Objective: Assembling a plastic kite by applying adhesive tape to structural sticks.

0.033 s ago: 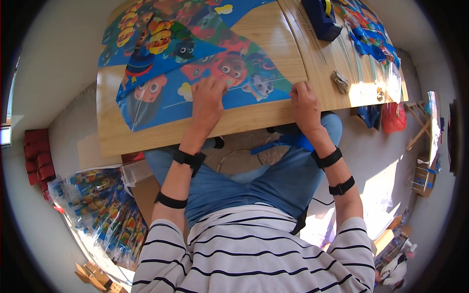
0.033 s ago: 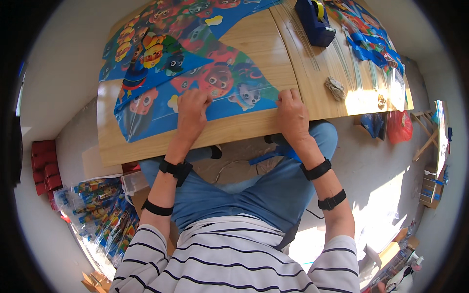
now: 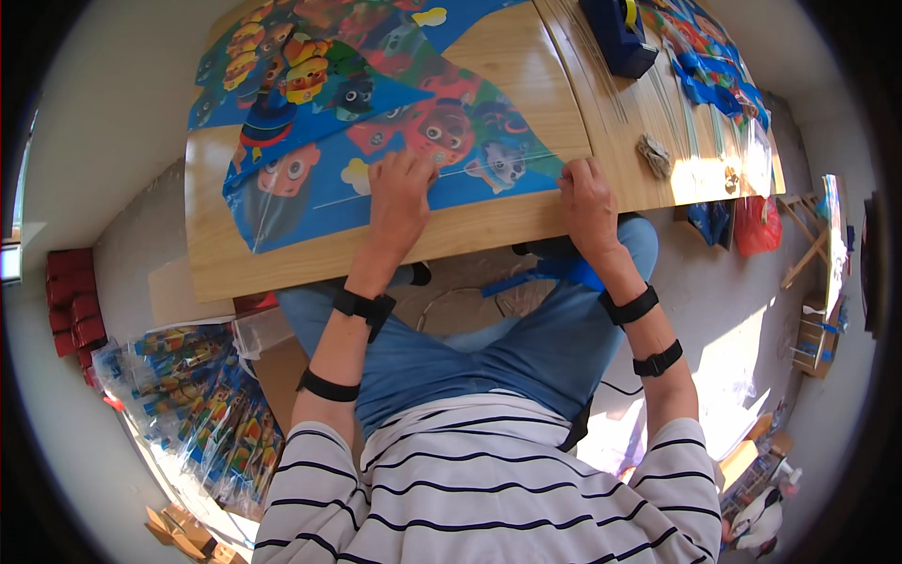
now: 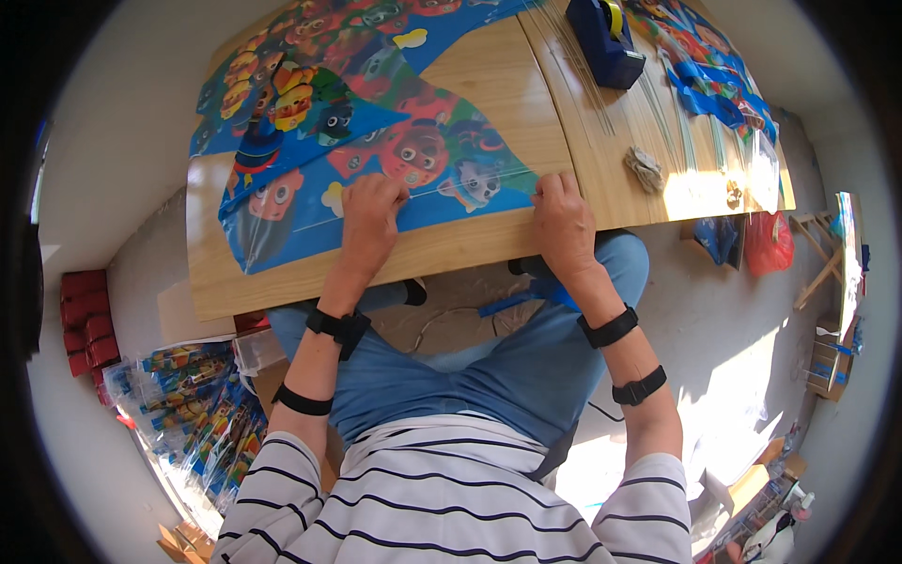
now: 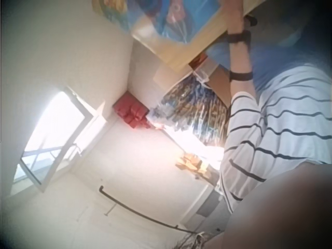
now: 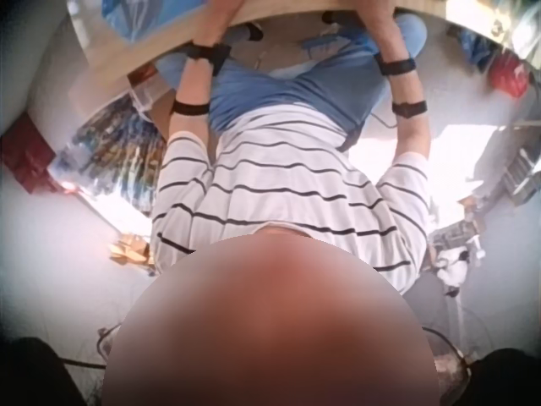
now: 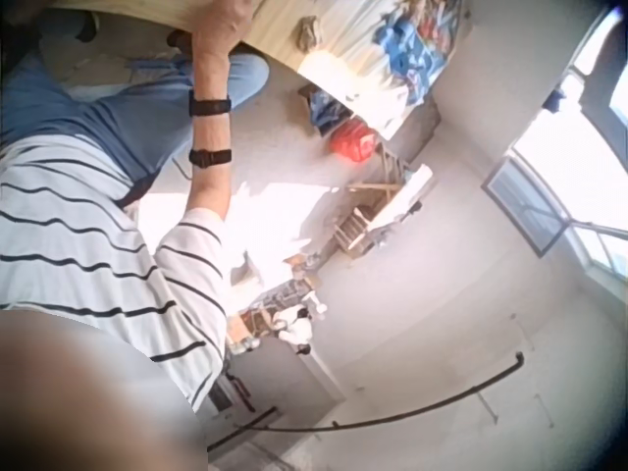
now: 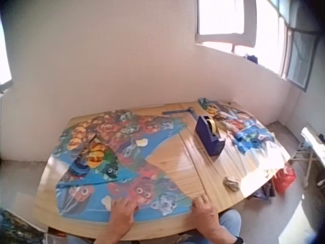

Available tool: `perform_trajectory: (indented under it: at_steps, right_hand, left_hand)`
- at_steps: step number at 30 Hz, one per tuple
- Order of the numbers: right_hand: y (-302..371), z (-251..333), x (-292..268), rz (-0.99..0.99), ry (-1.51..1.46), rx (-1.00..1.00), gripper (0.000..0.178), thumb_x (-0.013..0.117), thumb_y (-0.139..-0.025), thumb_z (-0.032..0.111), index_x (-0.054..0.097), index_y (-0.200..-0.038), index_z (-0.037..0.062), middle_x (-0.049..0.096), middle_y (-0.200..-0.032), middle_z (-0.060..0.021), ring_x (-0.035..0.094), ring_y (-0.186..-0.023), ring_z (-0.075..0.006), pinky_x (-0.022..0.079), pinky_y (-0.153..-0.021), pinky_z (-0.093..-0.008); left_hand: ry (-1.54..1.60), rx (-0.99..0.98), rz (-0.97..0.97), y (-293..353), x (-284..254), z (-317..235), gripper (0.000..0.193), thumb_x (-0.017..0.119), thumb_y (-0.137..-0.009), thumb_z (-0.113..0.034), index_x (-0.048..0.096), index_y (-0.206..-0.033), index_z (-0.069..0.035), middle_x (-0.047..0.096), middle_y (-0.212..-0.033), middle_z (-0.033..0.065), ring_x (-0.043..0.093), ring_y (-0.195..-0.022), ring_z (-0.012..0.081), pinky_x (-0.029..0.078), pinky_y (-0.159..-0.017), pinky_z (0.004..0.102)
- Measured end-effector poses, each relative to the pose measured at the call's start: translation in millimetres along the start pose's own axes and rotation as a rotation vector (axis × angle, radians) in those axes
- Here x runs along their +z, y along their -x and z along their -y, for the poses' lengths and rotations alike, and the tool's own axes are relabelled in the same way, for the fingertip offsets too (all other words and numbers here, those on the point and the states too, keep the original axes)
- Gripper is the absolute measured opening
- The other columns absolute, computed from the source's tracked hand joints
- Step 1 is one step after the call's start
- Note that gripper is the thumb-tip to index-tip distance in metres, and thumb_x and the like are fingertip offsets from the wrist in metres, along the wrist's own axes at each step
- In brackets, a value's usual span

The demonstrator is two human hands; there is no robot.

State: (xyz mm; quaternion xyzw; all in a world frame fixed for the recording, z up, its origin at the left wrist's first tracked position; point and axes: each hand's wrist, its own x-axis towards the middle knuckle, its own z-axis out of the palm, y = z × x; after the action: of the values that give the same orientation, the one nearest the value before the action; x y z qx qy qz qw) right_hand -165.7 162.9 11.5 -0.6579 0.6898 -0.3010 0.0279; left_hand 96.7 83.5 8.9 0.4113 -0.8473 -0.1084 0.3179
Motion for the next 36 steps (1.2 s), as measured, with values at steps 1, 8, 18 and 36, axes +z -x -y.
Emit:
perform_trajectory:
  at_steps: [1, 8, 18, 36]
  right_hand:
    - [1.3, 1.4, -1.9, 0.003, -0.011, 0.000, 0.013, 0.062, -0.083, 0.004, 0.052, -0.091, 0.0054, 0.055, -0.091, -0.0154, 0.058, -0.077, -0.0392, 0.047, -0.063, -0.0467]
    - [11.6, 7.7, -10.4, 0.000, 0.000, 0.030, 0.012, 0.061, -0.084, 0.004, 0.052, -0.091, 0.0049, 0.054, -0.090, -0.0156, 0.057, -0.078, -0.0395, 0.048, -0.065, -0.0470]
    - [14.9, -4.9, -21.4, -0.045, 0.161, 0.047, 0.026, 0.060, -0.081, 0.003, 0.058, -0.107, 0.0026, 0.058, -0.099, -0.0156, 0.057, -0.090, -0.0360, 0.049, -0.078, -0.0437]
    - [27.6, 4.0, -29.5, 0.154, 0.141, 0.035, 0.036, 0.068, -0.075, 0.003, 0.062, -0.109, -0.0017, 0.059, -0.110, -0.0145, 0.054, -0.103, -0.0352, 0.045, -0.090, -0.0428]
  left_hand:
    - [0.000, -0.001, 0.002, 4.2, 0.7, 0.9, 0.010, 0.063, -0.079, -0.003, 0.060, -0.087, -0.007, 0.054, -0.084, 0.0079, 0.052, -0.086, 0.0278, 0.036, -0.079, 0.0395]
    - [0.028, -0.039, 0.013, 16.1, 4.2, -5.2, 0.008, 0.065, -0.077, -0.003, 0.061, -0.083, -0.008, 0.055, -0.085, 0.0063, 0.053, -0.088, 0.0267, 0.036, -0.080, 0.0387]
    - [-0.074, -0.126, 0.014, 27.5, -20.5, 1.4, 0.025, 0.072, -0.074, -0.009, 0.064, -0.097, -0.006, 0.059, -0.104, 0.0082, 0.053, -0.102, 0.0288, 0.037, -0.090, 0.0412]
    - [-0.033, -0.253, 0.033, 46.7, -60.1, 19.8, 0.029, 0.071, -0.072, -0.008, 0.063, -0.099, -0.007, 0.058, -0.104, 0.0092, 0.051, -0.105, 0.0299, 0.037, -0.089, 0.0434]
